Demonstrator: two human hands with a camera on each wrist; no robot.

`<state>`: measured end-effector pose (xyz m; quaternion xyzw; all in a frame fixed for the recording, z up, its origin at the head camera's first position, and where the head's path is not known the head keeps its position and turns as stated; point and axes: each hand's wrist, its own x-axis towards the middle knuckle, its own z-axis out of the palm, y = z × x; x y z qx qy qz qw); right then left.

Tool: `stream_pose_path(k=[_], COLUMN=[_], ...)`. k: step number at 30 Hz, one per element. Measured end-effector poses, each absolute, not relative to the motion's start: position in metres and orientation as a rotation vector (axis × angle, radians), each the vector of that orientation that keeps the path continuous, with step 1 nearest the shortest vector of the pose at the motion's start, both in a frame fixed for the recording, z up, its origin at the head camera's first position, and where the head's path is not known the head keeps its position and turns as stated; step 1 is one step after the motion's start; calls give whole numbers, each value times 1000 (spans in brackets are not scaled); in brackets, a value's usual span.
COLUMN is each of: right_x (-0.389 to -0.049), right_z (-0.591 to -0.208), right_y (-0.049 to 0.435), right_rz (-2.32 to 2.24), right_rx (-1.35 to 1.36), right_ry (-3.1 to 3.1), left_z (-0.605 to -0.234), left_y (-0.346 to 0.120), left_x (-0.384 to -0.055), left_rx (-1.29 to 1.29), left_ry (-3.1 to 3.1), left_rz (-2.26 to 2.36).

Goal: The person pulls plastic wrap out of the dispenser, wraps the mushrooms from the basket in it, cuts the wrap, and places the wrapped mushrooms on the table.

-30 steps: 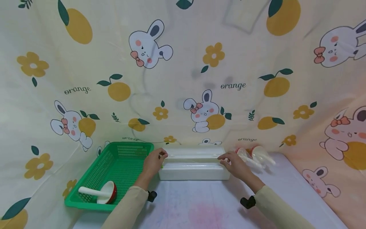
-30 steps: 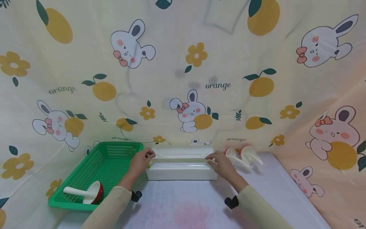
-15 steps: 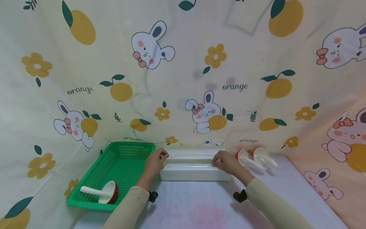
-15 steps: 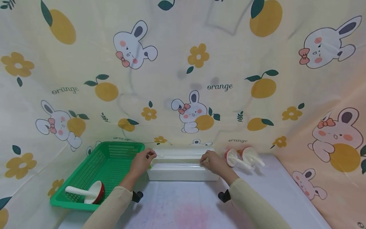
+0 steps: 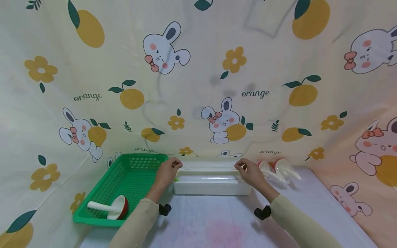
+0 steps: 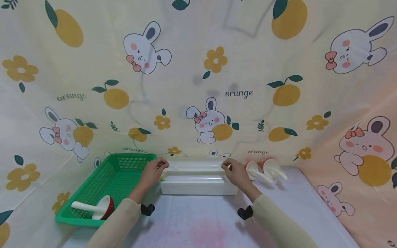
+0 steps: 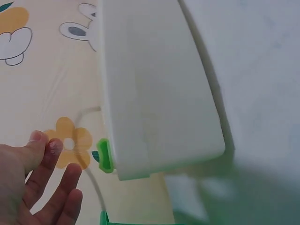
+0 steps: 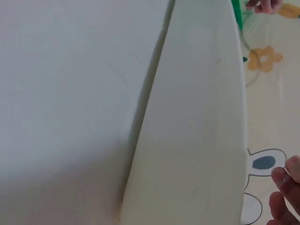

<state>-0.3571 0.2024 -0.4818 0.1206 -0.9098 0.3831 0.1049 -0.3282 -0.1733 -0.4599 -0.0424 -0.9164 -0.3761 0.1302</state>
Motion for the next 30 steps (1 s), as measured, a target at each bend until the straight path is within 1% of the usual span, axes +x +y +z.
stream_pose_path(k=[11,18,30], right_x=[-354,-352,-350], right_z=[-467,-458,-442], right_y=[200,201,204], right_rz=[1194,1209,1199], right_rx=[293,326,359], right_ry=[-2609,-2576,-2536], left_z=[-455,-449,-434], left_y=[-177,-177,-173], left_x=[-330,-332,-333], left_rx=[-179,-167,-151], left_ry=[-2570,-2525,-2490], left_rz=[-1198,-1266,-1255])
